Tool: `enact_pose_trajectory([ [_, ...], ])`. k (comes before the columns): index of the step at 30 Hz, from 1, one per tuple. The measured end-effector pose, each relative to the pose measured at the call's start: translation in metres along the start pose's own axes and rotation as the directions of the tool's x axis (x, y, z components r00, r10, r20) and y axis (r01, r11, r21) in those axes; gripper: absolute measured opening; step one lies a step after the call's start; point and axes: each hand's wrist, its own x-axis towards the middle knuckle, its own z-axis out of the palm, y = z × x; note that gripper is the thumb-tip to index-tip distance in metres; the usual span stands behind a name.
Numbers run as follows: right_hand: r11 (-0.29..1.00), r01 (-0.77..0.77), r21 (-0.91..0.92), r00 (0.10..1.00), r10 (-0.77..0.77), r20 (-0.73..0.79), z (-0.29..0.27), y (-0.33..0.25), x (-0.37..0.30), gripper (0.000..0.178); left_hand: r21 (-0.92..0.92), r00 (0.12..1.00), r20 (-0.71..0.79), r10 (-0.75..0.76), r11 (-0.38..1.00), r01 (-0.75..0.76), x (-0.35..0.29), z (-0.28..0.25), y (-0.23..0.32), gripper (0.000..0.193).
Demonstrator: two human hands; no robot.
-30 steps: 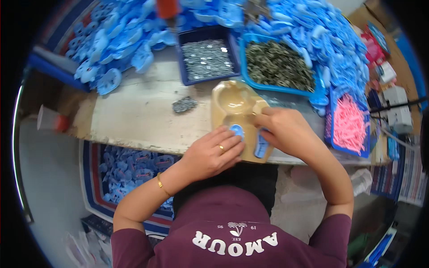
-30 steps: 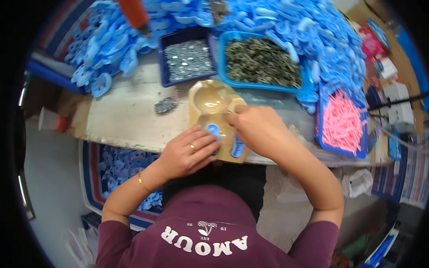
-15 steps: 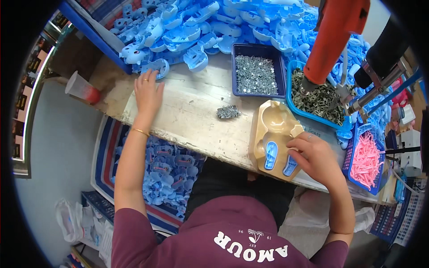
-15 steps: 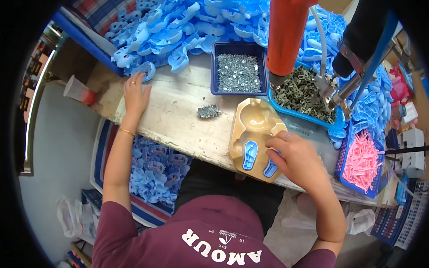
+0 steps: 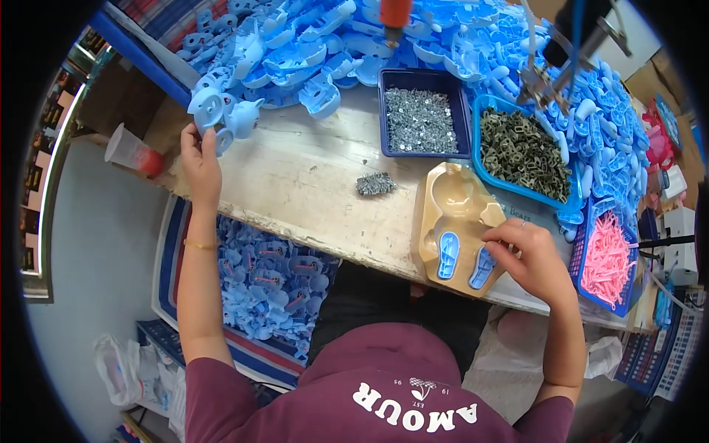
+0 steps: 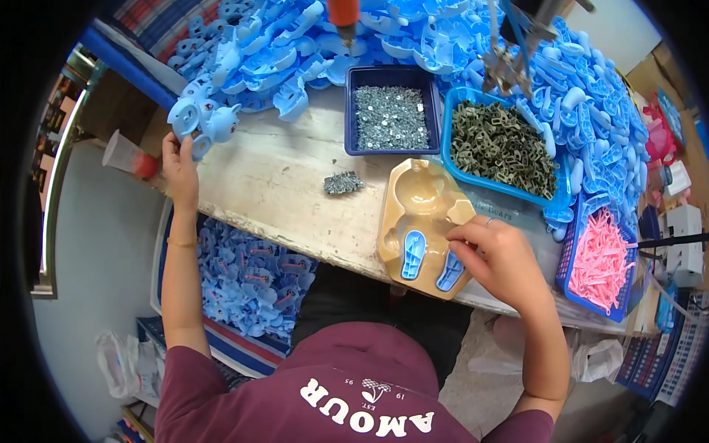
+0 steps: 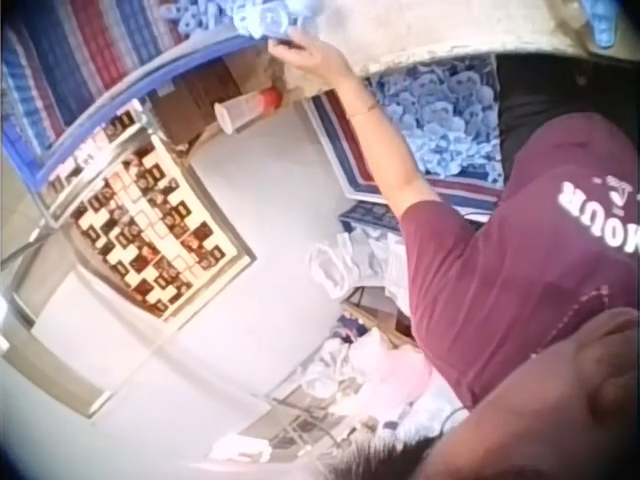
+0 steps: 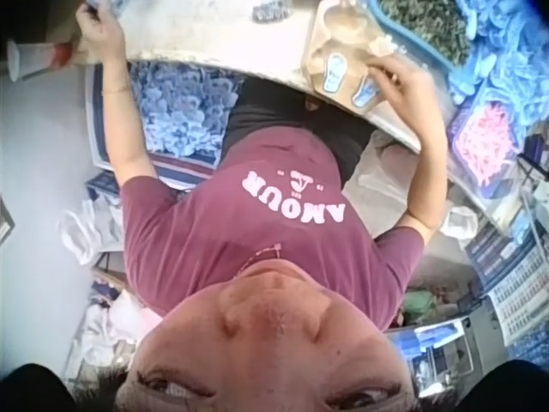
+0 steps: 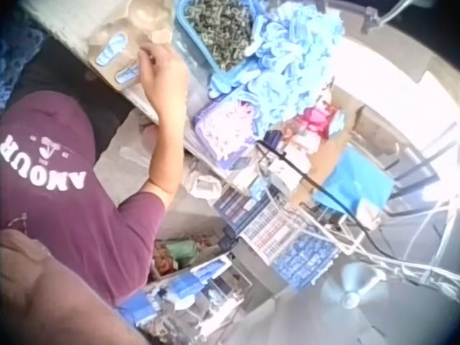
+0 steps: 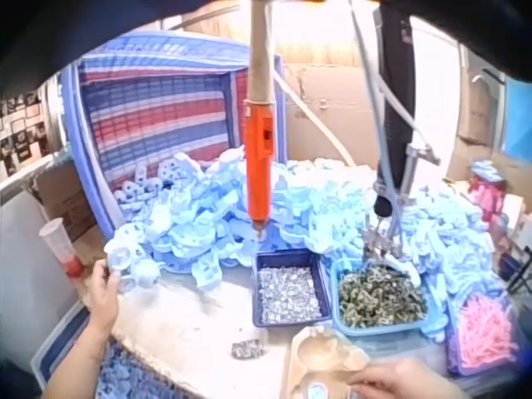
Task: Assemble small plastic toy components and pins using a heating tool and a metal press.
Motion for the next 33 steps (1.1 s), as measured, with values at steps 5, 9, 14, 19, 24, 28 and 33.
enact_pose_trajectory([
  [5,1.000,-0.012,0.015,0.996,0.014,-0.090,-0.014,-0.008,-0.002,0.008,0.178,0.847,0.323,0.421,0.852,-0.492,-0.053,0.041,0.088,0.024],
  [9,0.999,-0.024,0.026,0.969,0.030,-0.244,-0.025,-0.010,-0.001,0.009,-0.044,0.485,0.531,0.695,0.594,-0.803,-0.096,0.096,0.157,0.034],
  [14,0.997,-0.065,0.028,0.928,0.071,-0.366,-0.031,-0.007,-0.009,0.010,-0.246,0.364,0.579,0.730,0.582,-0.775,-0.138,0.168,0.185,0.044],
  [19,0.994,-0.109,0.023,0.949,0.111,-0.295,-0.022,0.004,-0.026,0.020,-0.289,0.220,0.767,0.603,0.631,-0.720,-0.162,0.196,0.166,0.043],
  [24,0.997,0.017,-0.073,0.987,-0.028,-0.156,0.006,0.016,-0.041,0.058,-0.240,0.366,0.733,0.573,0.722,-0.649,-0.163,0.194,0.169,0.047],
  [28,0.999,-0.038,-0.031,0.987,0.033,-0.156,0.014,0.018,-0.043,0.065,-0.139,0.467,0.752,0.466,0.804,-0.578,-0.156,0.200,0.179,0.059],
  [33,0.970,0.004,-0.242,0.979,-0.053,-0.199,0.018,0.015,-0.041,0.059,-0.108,0.456,0.794,0.402,0.831,-0.546,-0.161,0.209,0.175,0.066],
])
